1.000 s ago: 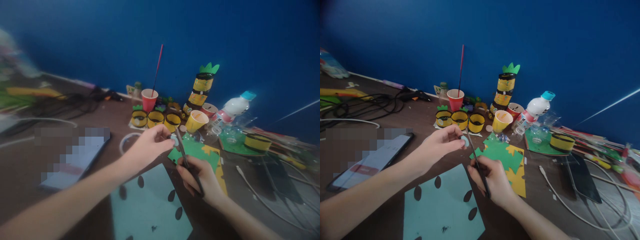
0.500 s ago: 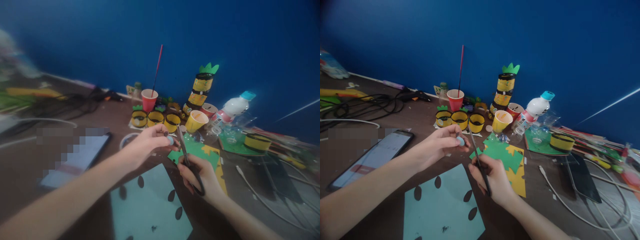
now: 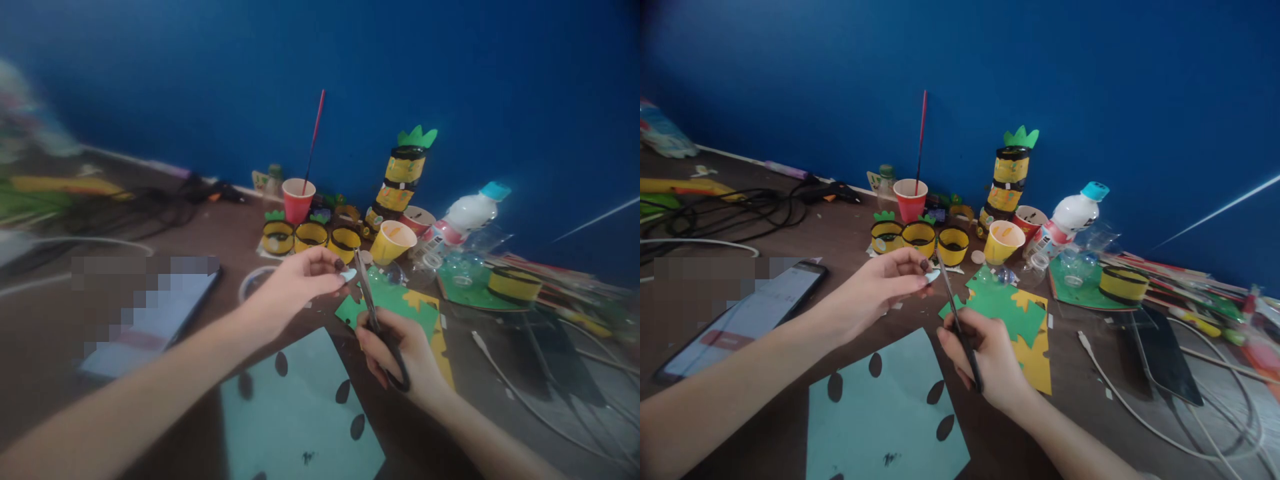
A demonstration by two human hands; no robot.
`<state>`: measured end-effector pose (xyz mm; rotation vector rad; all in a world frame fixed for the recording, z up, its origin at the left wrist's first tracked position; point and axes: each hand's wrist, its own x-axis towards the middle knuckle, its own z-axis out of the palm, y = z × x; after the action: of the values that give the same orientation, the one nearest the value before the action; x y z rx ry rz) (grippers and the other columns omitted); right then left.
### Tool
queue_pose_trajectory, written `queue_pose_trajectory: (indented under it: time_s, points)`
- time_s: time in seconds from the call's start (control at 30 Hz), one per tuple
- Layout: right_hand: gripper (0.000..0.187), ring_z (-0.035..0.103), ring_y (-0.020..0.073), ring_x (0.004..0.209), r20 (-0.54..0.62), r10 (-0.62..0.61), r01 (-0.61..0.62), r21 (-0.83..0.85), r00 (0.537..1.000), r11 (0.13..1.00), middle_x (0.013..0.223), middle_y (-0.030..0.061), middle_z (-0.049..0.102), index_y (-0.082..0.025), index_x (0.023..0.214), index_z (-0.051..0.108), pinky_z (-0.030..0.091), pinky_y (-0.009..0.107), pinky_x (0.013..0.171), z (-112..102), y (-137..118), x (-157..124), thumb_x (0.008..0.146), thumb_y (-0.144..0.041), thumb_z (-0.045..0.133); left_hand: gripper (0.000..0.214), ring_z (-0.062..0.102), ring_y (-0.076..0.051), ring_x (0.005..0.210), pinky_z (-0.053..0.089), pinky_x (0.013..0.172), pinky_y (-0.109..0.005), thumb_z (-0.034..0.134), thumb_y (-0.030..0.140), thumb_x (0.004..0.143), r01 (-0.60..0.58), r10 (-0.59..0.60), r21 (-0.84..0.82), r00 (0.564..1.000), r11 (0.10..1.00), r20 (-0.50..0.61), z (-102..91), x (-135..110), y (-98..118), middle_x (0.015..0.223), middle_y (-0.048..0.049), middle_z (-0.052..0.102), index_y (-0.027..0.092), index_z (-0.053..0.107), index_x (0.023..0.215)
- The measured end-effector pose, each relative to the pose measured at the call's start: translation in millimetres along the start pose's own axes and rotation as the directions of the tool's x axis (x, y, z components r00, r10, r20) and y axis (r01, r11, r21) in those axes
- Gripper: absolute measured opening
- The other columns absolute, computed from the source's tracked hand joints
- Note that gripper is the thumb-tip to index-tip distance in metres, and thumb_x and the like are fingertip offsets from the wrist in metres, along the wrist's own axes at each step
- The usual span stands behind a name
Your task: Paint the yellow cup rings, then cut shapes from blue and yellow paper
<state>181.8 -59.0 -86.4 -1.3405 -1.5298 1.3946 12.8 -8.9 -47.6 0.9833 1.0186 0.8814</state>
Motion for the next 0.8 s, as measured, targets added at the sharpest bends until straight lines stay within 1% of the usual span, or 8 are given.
queue_pose_trajectory:
  time_s: [0.07, 0.13, 0.27, 0.37, 0.47, 0.6, 0.67, 0.8]
  points:
    - [0.023, 0.034, 0.0039, 0.027, 0.000, 0.006, -0.006, -0.002, 1.000, 1.000, 0.036, -0.0104, 0.038, -0.018, 0.070, 0.045, 0.023, 0.015, 0.031, 0.0, -0.5, -0.2, 0.081, -0.036, 0.054, 0.021, 0.059, -0.008, 0.066, 0.039, 0.056, -0.017, 0.064, 0.014, 0.068, -0.009, 0.010, 0.034, 1.000, 0.999, -0.029, 2.1, -1.6, 1.4, 0.073, 0.0044, 0.061, 0.020, 0.055, 0.086]
    - [0.023, 0.034, 0.0040, 0.027, -0.002, 0.009, -0.009, -0.004, 1.000, 1.000, 0.036, -0.0103, 0.038, -0.018, 0.070, 0.046, 0.023, 0.015, 0.031, 0.0, -0.7, -0.2, 0.081, -0.037, 0.054, 0.023, 0.059, -0.008, 0.065, 0.037, 0.053, -0.017, 0.064, 0.014, 0.068, -0.011, 0.013, 0.038, 0.999, 0.999, -0.043, 3.1, -2.6, 2.5, 0.075, 0.0047, 0.061, 0.021, 0.056, 0.088]
    - [0.024, 0.034, 0.0042, 0.027, -0.004, 0.011, -0.011, -0.002, 1.000, 1.000, 0.036, -0.0099, 0.038, -0.018, 0.071, 0.047, 0.023, 0.015, 0.031, 0.1, 0.5, -0.5, 0.081, -0.038, 0.054, 0.010, 0.052, -0.006, 0.058, 0.029, 0.046, -0.018, 0.065, 0.021, 0.070, -0.031, 0.034, 0.092, 0.999, 0.995, -0.031, 2.8, -3.6, 2.6, 0.068, 0.0042, 0.060, 0.018, 0.058, 0.077]
    - [0.025, 0.034, 0.0045, 0.028, 0.001, 0.025, -0.025, 0.003, 1.000, 1.000, 0.037, -0.0098, 0.038, -0.018, 0.072, 0.048, 0.023, 0.016, 0.031, -0.3, 1.9, -0.8, 0.081, -0.040, 0.055, 0.011, 0.049, -0.006, 0.055, 0.026, 0.045, -0.018, 0.065, 0.025, 0.071, -0.019, 0.023, 0.116, 0.999, 0.993, -0.028, 2.1, -4.9, 1.7, 0.063, 0.0042, 0.057, 0.018, 0.056, 0.072]
    - [0.026, 0.035, 0.0044, 0.029, 0.017, 0.019, -0.019, 0.010, 1.000, 1.000, 0.039, -0.0096, 0.037, -0.017, 0.073, 0.048, 0.024, 0.015, 0.031, -0.7, 3.0, -0.6, 0.081, -0.040, 0.057, 0.012, 0.048, -0.006, 0.056, 0.027, 0.047, -0.018, 0.063, 0.027, 0.073, 0.002, 0.000, 0.100, 1.000, 0.995, -0.018, 1.8, -6.2, 0.7, 0.063, 0.0052, 0.054, 0.019, 0.054, 0.072]
    - [0.026, 0.035, 0.0042, 0.031, 0.048, 0.001, -0.001, 0.000, 0.999, 1.000, 0.041, -0.0092, 0.038, -0.017, 0.073, 0.049, 0.025, 0.015, 0.033, -1.3, 4.2, -1.2, 0.080, -0.039, 0.059, 0.013, 0.051, -0.007, 0.062, 0.031, 0.051, -0.017, 0.062, 0.028, 0.074, -0.018, 0.018, 0.079, 1.000, 0.997, 0.005, 2.4, -6.6, -0.7, 0.066, 0.0054, 0.054, 0.020, 0.052, 0.072]
    - [0.025, 0.036, 0.0044, 0.031, 0.053, -0.008, 0.008, 0.001, 0.999, 1.000, 0.041, -0.0089, 0.038, -0.017, 0.072, 0.049, 0.026, 0.015, 0.033, -1.4, 4.5, -1.8, 0.080, -0.039, 0.059, 0.014, 0.050, -0.007, 0.064, 0.033, 0.055, -0.018, 0.061, 0.029, 0.075, -0.041, 0.040, 0.104, 0.999, 0.994, 0.010, 2.8, -6.4, -1.8, 0.066, 0.0050, 0.054, 0.019, 0.052, 0.072]
    - [0.025, 0.037, 0.0045, 0.031, 0.065, -0.023, 0.022, 0.013, 0.998, 1.000, 0.042, -0.0086, 0.039, -0.017, 0.072, 0.049, 0.026, 0.016, 0.033, -1.3, 3.9, -2.0, 0.080, -0.038, 0.059, 0.011, 0.048, -0.008, 0.065, 0.036, 0.062, -0.021, 0.058, 0.026, 0.076, -0.130, 0.129, 0.186, 0.991, 0.974, 0.014, 2.4, -6.4, -4.5, 0.069, 0.0048, 0.053, 0.019, 0.050, 0.072]
